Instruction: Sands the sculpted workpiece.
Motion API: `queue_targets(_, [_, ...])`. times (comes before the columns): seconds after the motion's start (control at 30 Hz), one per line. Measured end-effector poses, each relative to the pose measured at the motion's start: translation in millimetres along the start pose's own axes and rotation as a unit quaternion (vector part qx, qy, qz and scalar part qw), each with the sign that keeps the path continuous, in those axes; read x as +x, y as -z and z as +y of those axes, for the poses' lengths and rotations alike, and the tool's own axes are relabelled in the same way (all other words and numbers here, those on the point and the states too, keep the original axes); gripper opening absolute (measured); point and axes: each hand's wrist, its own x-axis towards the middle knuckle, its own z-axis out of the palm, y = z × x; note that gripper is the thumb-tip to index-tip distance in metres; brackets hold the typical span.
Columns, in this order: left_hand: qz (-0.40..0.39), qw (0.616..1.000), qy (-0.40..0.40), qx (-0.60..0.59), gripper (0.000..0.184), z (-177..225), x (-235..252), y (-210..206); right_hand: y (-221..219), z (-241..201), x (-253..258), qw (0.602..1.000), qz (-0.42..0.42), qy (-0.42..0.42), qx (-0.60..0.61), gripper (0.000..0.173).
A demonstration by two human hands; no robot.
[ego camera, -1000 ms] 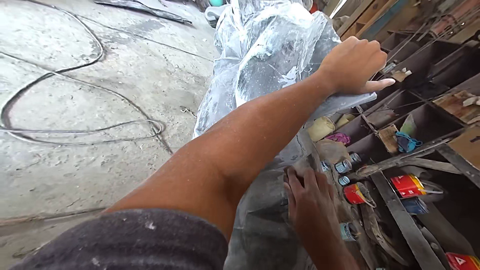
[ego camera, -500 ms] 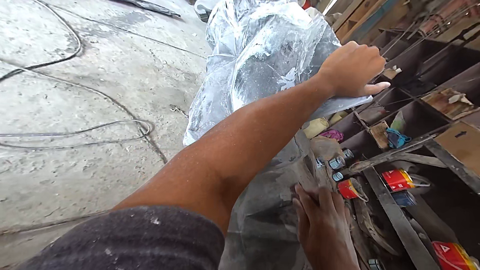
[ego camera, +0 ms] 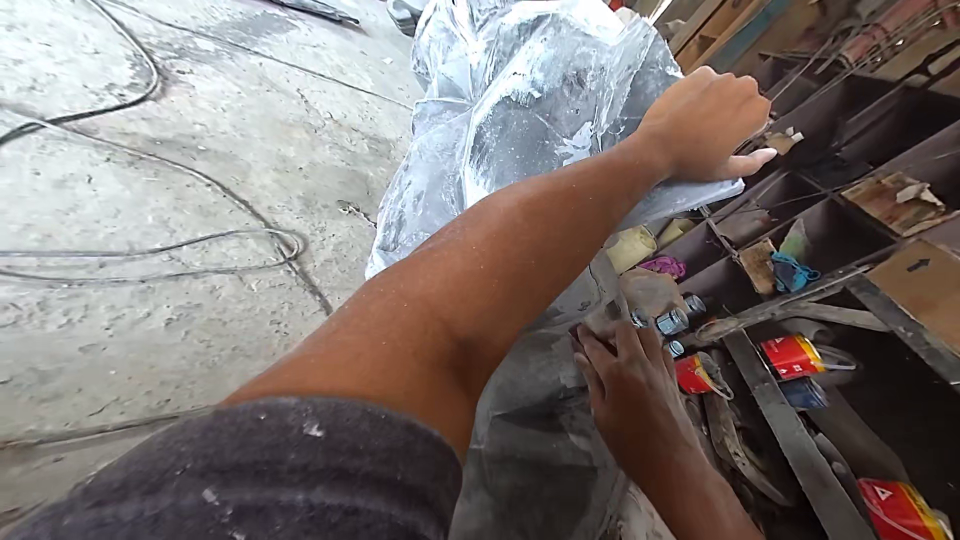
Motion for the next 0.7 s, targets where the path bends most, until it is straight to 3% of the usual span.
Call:
queue_targets(0.13, [0.019, 1.0, -0.002, -0.002, 0.058, -6, -4, 1, 1, 6, -28, 0.997, 0.06, 0.056, 0.016, 0.036])
queue_targets(0.3, [0.01, 1.0, 0.01, 0.0, 0.058, -1, -4, 2, -3, 17, 20, 0.995, -0.014, 0.099, 0.03, 0.032])
queue_targets(0.4, [0.02, 1.0, 0.005, 0.003, 0.058, -4, -5, 5, 3, 21, -9, 0.989, 0.011, 0.143, 0.042, 0.037])
queue_targets(0.53, [0.022, 1.0, 0.0, 0.005, 0.058, -9, -6, 6, -1, 21, 3, 0.988, 0.034, 0.145, 0.03, 0.034])
queue_targets(0.6, [0.009, 1.0, -0.004, 0.002, 0.058, -5, -5, 4, -5, 17, 17, 0.991, 0.006, 0.127, 0.028, 0.033])
queue_targets(0.7, [0.017, 1.0, -0.009, 0.008, 0.059, -5, -2, 3, -1, 10, -5, 0.991, 0.015, 0.129, 0.027, 0.037])
